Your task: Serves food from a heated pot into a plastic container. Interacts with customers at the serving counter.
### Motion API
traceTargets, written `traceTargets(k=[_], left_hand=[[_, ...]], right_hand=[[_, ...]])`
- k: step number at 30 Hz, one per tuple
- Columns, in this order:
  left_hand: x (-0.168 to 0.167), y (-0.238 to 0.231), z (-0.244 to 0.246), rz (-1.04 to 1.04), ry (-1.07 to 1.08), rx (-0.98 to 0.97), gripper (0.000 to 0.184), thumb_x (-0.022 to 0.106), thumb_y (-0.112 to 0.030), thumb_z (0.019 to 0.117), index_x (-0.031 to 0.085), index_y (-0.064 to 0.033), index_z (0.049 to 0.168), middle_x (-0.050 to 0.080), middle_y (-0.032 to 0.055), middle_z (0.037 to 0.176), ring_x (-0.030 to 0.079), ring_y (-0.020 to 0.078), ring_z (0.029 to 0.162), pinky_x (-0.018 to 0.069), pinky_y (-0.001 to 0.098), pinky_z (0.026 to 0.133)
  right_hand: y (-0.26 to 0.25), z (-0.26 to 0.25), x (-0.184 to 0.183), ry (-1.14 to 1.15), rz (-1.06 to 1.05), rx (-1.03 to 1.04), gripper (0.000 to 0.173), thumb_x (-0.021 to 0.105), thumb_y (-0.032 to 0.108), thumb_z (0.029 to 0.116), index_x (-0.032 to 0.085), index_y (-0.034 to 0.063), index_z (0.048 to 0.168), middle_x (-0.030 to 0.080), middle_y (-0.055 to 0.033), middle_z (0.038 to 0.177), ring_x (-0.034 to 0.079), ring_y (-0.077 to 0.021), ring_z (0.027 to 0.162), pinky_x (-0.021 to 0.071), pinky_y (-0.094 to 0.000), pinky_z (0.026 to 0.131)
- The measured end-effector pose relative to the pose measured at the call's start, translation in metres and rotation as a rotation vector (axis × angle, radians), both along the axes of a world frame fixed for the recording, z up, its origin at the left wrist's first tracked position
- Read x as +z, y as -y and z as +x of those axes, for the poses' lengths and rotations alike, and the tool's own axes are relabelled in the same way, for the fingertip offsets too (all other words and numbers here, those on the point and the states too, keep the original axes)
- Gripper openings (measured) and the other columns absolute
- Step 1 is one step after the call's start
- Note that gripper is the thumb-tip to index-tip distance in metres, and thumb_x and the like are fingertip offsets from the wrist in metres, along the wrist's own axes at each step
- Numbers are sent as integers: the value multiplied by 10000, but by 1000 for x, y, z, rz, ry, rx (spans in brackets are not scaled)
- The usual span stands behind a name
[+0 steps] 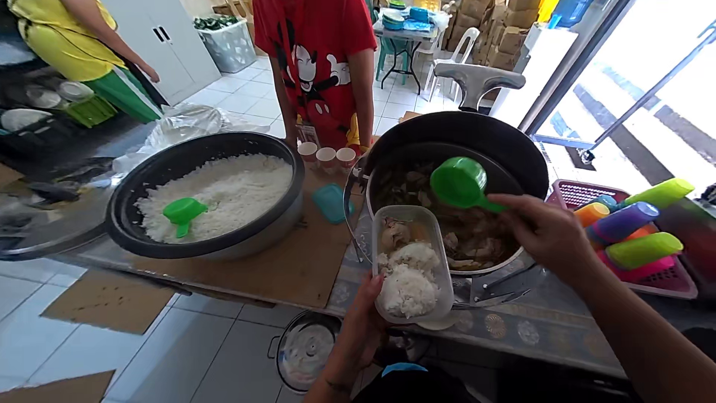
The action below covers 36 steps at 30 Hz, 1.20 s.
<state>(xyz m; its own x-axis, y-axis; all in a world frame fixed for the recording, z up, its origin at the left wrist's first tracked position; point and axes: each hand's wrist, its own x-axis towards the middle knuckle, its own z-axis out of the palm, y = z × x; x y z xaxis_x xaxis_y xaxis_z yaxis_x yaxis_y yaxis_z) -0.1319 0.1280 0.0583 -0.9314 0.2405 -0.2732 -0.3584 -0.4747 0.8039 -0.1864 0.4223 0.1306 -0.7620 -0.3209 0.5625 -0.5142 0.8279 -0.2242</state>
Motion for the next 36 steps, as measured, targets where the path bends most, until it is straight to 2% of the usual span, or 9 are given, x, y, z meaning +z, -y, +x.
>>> traceTargets(k=[4,7,11,16,20,23,26,30,36], left_hand=[[-3,20,10,-32,3,180,633,666,-475,870,460,-85,1323,729,14,1023,736,146,892,639,338,727],[-9,42,17,-86,-21,285,782,804,-631,710,540,-130,1249,742,-34,999,735,117,898,634,324,742],[-15,61,25,-75,12,380,837,861,-630,627,563,-158,1250,743,-33,1028,737,127,926,636,339,745],[-20,70,33,-60,18,426,747,861,-603,652,594,-182,1208,752,-19,1023,748,149,903,643,360,716],[-24,74,38,-28,13,425,718,872,-599,639,634,-198,1184,759,-8,1021,750,151,910,643,368,728],[-22,74,40,-37,20,438,754,869,-618,621,629,-189,1192,758,-10,1021,749,152,905,643,365,724],[-22,76,43,-44,12,441,756,869,-620,621,630,-192,1196,758,-11,1024,748,148,914,641,366,731],[-22,78,45,-24,8,450,769,871,-613,620,626,-179,1206,757,1,1028,748,146,914,641,357,727],[-24,84,49,-20,32,465,768,866,-601,629,606,-180,1217,759,-16,1022,747,142,911,638,355,739]], right_hand=[[-24,-1,-1,350,150,-28,278,612,36,979,746,87,1217,755,-175,1052,731,-398,901,552,-661,777],[-14,10,-12,540,332,14,294,576,38,997,759,131,1208,761,-160,1036,732,-401,898,549,-636,754],[6,-8,-32,559,500,-123,348,552,-34,982,723,103,1252,725,-218,1053,708,-443,935,551,-601,758],[4,-48,-36,602,546,-224,381,564,-22,985,684,113,1321,704,-220,1152,694,-447,1001,543,-609,795],[-5,-48,-25,607,464,-137,317,594,53,994,736,163,1256,749,-167,1101,711,-422,991,533,-644,805],[9,-53,-31,697,494,-119,335,556,76,1023,714,176,1301,739,-158,1151,696,-410,1053,524,-628,862],[19,-48,-19,551,528,-114,332,605,31,983,712,134,1280,727,-179,1068,707,-414,935,547,-598,763],[31,-14,-10,341,458,78,243,642,14,938,765,91,1133,725,-167,889,714,-383,758,562,-561,620],[69,-19,-25,652,609,-76,331,495,-46,1001,655,-15,1289,688,-273,1118,688,-467,976,533,-581,792]])
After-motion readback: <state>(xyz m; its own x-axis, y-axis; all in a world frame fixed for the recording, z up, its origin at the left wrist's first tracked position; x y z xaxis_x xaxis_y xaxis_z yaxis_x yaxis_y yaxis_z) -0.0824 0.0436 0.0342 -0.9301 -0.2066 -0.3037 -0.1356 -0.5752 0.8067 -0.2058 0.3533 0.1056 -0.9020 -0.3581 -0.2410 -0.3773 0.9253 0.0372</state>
